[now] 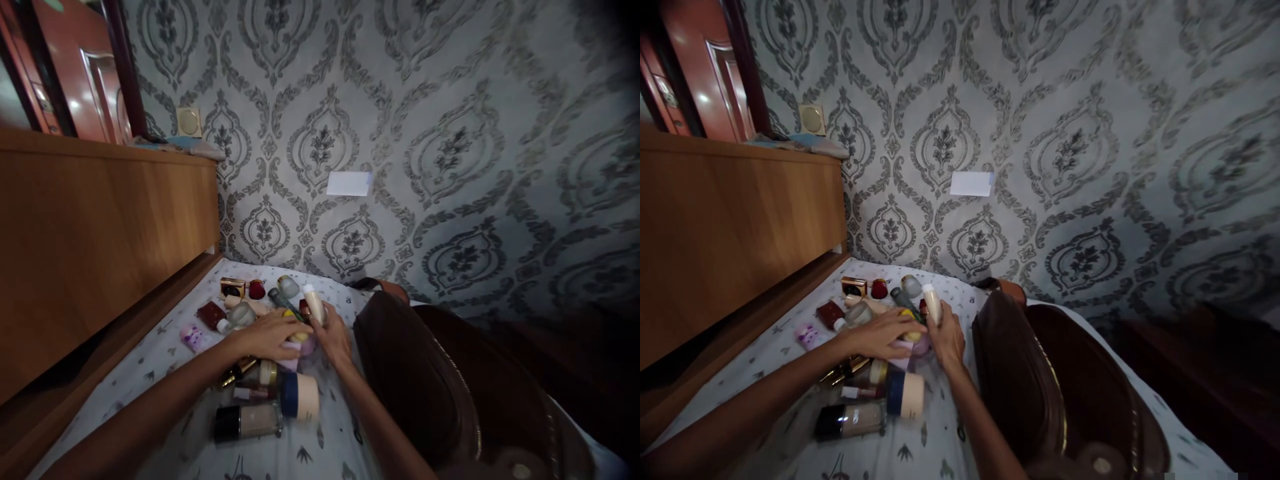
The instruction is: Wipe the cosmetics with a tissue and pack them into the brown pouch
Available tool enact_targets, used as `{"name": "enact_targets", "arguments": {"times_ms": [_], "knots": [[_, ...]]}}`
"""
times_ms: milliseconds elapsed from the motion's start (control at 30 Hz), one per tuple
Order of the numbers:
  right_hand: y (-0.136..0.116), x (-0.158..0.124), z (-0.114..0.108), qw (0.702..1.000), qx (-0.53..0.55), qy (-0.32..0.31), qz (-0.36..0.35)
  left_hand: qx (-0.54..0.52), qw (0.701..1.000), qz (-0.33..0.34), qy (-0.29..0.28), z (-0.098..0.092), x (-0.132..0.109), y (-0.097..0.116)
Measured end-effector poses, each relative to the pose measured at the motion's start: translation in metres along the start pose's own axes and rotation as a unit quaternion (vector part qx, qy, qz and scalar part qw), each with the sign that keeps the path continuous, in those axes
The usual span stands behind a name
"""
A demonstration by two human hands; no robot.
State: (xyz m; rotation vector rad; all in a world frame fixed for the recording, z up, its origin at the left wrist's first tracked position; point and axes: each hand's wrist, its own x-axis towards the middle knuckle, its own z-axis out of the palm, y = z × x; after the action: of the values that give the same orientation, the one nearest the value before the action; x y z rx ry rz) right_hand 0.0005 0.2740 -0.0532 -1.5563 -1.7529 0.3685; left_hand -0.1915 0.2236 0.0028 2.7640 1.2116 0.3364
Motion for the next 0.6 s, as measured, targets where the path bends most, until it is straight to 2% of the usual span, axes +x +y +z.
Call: {"name": "enact_targets", "arguments": {"times_ms": [100, 167, 267, 400, 500, 600], "knots": [[0.01, -0.009, -0.009, 0.999, -0.028, -0.006, 0.025, 0.0, 0.999, 0.047, -0.024, -0.005, -0.003, -0.002], [0.017, -0.014, -0.01, 0.999, -0.042, -0.003, 0.025, 0.02, 0.999, 0.039, -0.013, -0.01, -0.007, -0.013], [0.026, -0.02, -0.007, 0.999, -0.033, 0.003, 0.006, 0.047, 0.998, -0.026, 0.034, -0.017, -0.015, -0.044], [0.032, -0.03, -0.002, 1.0, -0.002, 0.009, -0.011, 0.06, 0.979, -0.16, 0.108, -0.024, -0.032, -0.102], [0.034, -0.037, 0.001, 0.999, 0.023, 0.027, -0.01, 0.042, 0.964, -0.232, 0.122, -0.026, -0.043, -0.143], [0.037, -0.039, 0.007, 0.994, 0.088, 0.068, -0.016, 0.01, 0.948, -0.292, 0.128, -0.028, -0.047, -0.172]]}}
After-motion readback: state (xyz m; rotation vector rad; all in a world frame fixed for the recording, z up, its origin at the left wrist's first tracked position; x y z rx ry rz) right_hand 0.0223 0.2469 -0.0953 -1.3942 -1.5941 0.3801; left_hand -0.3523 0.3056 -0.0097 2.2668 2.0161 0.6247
